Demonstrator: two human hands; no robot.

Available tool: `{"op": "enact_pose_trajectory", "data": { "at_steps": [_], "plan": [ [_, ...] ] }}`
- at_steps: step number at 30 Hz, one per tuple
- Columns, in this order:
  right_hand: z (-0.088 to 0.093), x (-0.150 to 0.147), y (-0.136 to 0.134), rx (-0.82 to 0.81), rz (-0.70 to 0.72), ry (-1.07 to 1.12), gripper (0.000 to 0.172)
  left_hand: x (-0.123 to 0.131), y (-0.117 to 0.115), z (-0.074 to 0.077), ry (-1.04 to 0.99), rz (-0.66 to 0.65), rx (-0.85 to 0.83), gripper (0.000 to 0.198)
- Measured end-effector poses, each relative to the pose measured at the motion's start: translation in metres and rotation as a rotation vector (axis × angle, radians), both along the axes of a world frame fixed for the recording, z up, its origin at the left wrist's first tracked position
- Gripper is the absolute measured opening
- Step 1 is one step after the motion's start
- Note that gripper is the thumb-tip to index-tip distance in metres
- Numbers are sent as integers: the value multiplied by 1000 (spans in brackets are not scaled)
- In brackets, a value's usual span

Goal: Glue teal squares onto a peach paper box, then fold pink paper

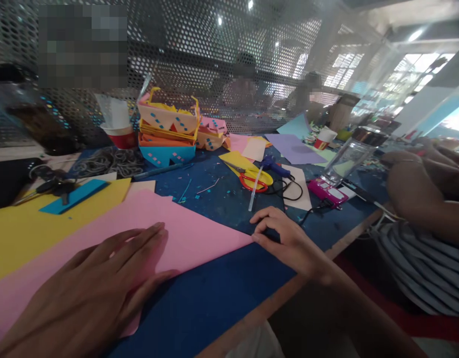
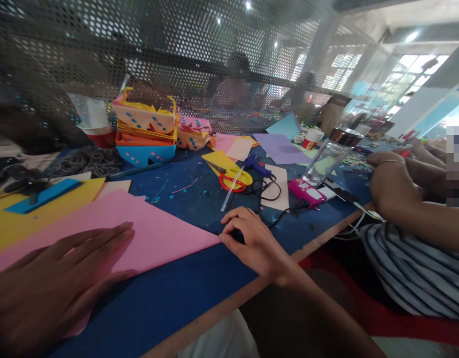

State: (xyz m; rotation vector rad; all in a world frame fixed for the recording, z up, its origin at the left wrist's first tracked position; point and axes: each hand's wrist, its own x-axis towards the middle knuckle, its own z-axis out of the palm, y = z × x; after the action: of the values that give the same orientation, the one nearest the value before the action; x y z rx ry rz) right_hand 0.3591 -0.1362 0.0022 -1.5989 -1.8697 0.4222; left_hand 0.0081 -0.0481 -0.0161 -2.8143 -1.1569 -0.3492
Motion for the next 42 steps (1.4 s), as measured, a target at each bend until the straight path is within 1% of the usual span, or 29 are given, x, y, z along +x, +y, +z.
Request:
{"op": "enact_pose_trajectory", "data": {
  "at_steps": [3, 6, 11, 15, 25, 34, 42],
  "plan": [
    [-2, 0, 0, 8, 4, -4, 9, -2, 3, -5, 114, -4, 12, 77],
    [-3, 0, 0, 16, -4, -9, 9, 0, 3, -5, 126, -10, 24, 77],
    [-5, 1, 1, 30, -20, -25, 9, 8, -2, 7, 116, 8, 47, 82],
    [-7, 1, 1, 33, -19, -41, 9, 11, -5, 15, 112, -4, 55, 79],
    [-8, 0, 2, 87, -8, -59, 10, 13, -3, 14, 87, 15, 12, 77],
    [-8, -3, 1, 131, -10, -100, 12, 14, -5, 18, 89, 15, -16, 79],
    [-7, -2, 1, 97, 1, -86, 15, 13, -6, 18, 95, -12, 43, 78]
  ]
}}
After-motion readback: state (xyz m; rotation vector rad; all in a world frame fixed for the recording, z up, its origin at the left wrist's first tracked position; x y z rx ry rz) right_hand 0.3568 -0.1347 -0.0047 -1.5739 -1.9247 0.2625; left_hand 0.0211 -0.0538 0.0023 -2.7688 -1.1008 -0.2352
